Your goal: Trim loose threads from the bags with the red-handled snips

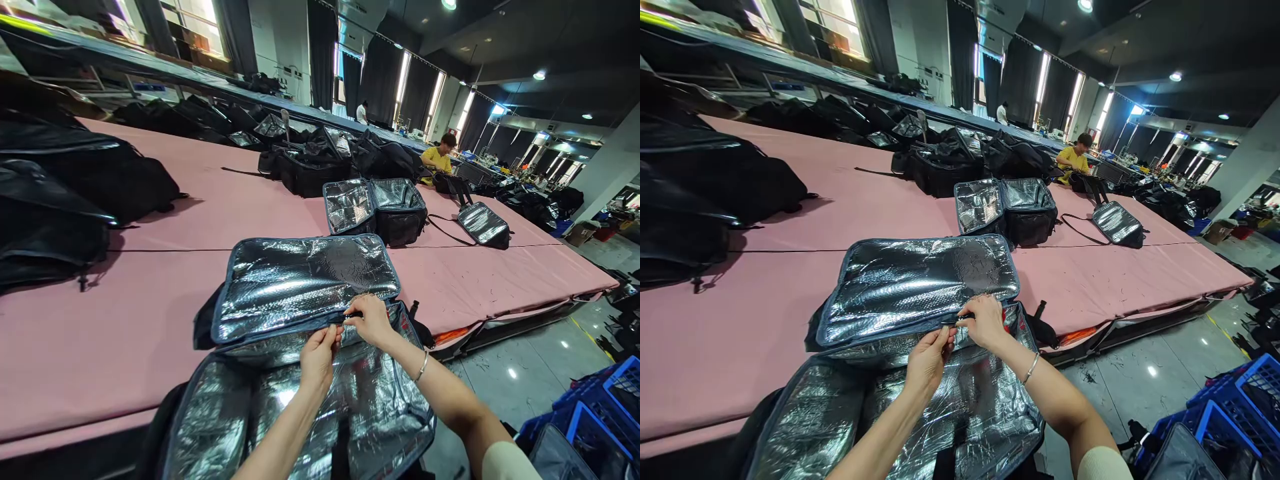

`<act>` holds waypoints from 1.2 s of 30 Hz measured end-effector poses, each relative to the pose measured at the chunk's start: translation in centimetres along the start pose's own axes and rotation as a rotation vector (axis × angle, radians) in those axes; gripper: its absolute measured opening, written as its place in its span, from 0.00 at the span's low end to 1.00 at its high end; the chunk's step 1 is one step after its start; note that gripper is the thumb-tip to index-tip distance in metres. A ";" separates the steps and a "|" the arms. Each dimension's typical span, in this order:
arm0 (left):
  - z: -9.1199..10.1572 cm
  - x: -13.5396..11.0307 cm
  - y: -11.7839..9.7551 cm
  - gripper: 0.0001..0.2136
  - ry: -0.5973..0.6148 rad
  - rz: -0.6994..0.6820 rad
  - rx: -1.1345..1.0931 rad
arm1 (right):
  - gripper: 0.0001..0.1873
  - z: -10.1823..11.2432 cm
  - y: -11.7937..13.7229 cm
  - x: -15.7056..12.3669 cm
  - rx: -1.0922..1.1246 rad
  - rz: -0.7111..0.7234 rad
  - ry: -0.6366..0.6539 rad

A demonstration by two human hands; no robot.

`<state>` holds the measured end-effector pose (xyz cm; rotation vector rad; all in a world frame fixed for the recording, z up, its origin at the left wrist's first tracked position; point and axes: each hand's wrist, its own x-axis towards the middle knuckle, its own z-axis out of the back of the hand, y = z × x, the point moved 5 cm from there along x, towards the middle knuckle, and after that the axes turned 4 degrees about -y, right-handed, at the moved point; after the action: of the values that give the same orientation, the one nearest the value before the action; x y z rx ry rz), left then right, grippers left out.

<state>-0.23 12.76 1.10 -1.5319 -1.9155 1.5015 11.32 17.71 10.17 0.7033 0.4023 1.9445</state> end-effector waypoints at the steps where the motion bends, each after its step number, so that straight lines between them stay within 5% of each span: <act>1: 0.0 0.0 -0.1 0.13 0.002 -0.010 0.015 | 0.03 0.1 0.0 0.1 0.006 -0.002 -0.004; 9: -0.2 -1.2 -3.1 0.31 0.071 -0.208 0.346 | 0.09 0.7 0.2 0.4 0.037 -0.066 -0.064; 17: 0.9 -2.3 -11.4 0.18 -0.030 -0.698 1.051 | 0.07 0.3 0.3 -0.2 0.050 -0.106 -0.102; 24: -1.3 -1.3 -10.3 0.11 0.011 -0.673 1.353 | 0.08 0.4 0.3 -0.6 0.054 -0.067 -0.116; 31: 0.8 -0.9 -10.3 0.17 -0.029 -0.595 1.211 | 0.08 0.4 0.1 -0.6 0.086 -0.056 -0.125; 33: 1.4 -1.4 -10.3 0.20 0.025 -0.604 1.143 | 0.08 0.4 0.1 -0.6 0.094 -0.056 -0.123; 36: 1.4 -2.9 -9.6 0.25 0.282 -0.607 1.081 | 0.08 0.5 0.1 -0.6 0.099 -0.060 -0.117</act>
<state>-5.43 10.45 9.46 -0.5522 -0.9296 1.4860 11.75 17.15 10.50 0.8548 0.4448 1.8268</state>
